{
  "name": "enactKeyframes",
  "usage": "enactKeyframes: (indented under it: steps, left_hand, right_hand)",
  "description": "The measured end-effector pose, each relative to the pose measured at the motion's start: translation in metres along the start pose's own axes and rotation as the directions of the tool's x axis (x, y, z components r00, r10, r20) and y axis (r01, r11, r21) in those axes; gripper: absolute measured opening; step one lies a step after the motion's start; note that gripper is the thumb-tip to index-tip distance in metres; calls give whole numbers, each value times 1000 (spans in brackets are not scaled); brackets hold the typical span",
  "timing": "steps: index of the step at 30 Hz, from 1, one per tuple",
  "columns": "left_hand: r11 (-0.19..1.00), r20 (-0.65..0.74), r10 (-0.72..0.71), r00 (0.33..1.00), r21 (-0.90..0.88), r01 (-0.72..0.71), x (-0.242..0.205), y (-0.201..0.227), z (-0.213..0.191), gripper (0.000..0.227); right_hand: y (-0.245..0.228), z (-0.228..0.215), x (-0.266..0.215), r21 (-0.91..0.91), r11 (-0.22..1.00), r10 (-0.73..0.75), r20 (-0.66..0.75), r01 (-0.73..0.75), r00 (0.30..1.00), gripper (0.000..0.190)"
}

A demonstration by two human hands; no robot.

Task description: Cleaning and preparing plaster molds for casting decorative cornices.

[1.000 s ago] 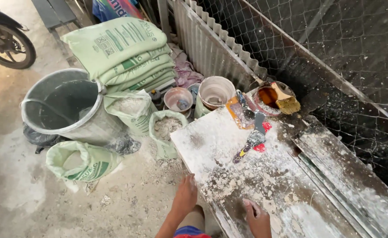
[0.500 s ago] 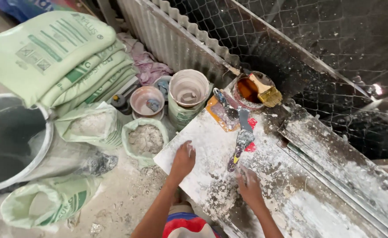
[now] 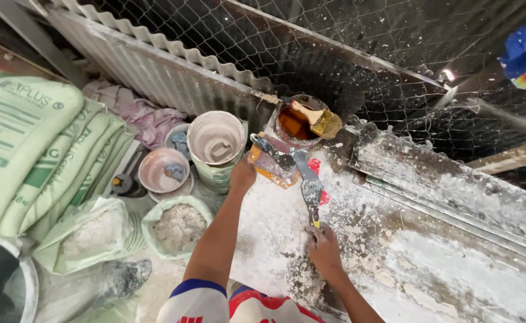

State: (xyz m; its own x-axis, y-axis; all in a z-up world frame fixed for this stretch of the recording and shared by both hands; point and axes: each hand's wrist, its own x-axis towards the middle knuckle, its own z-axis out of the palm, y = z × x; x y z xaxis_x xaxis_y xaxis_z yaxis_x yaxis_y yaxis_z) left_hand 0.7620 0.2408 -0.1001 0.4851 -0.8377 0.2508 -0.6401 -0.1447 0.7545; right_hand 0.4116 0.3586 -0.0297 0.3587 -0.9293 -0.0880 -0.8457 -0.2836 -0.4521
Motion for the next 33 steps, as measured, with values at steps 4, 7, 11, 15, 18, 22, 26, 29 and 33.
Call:
enactKeyframes:
  steps: [4, 7, 11, 15, 18, 22, 26, 29, 33]
  left_hand:
    - [991, 95, -123, 988, 66, 117, 17, -7, 16, 34]
    - [991, 31, -136, 990, 16, 136, 24, -5, 11, 25]
    - [992, 2, -85, 996, -93, 85, 21, -8, 3, 24]
    - [977, 164, -183, 969, -80, 197, 7, -12, -6, 21]
    - [981, 185, -178, 967, -46, 189, 2, 9, -26, 22]
    - [979, 238, -199, 951, -4, 206, 5, 27, -45, 21]
    - [994, 227, -55, 972, 106, 31, -18, 14, -55, 16]
    - [988, 200, 20, 980, 143, -50, -50, 27, -82, 14]
    - [982, 256, -149, 955, 155, 112, -98, 82, -138, 19]
  right_hand:
    - [7, -21, -7, 183, 982, -29, -130, 53, 991, 48]
    - [10, -34, -11, 286, 958, 50, -112, -15, 992, 51]
    - [-11, -61, -12, 360, 928, 138, -88, -97, 987, 56]
    - [-39, -84, 0, 411, 906, 148, -80, -103, 986, 56]
    - [-41, -82, 11, 413, 911, 58, -108, -8, 992, 57]
    - [-46, -76, 19, 414, 903, -62, -142, 116, 988, 61]
    - [-47, -67, 20, 434, 900, -6, -60, 31, 998, 63]
    - [-42, -58, 15, 440, 898, 15, -43, 6, 999, 63]
    - [-34, -50, 8, 384, 906, -130, -146, 178, 981, 63]
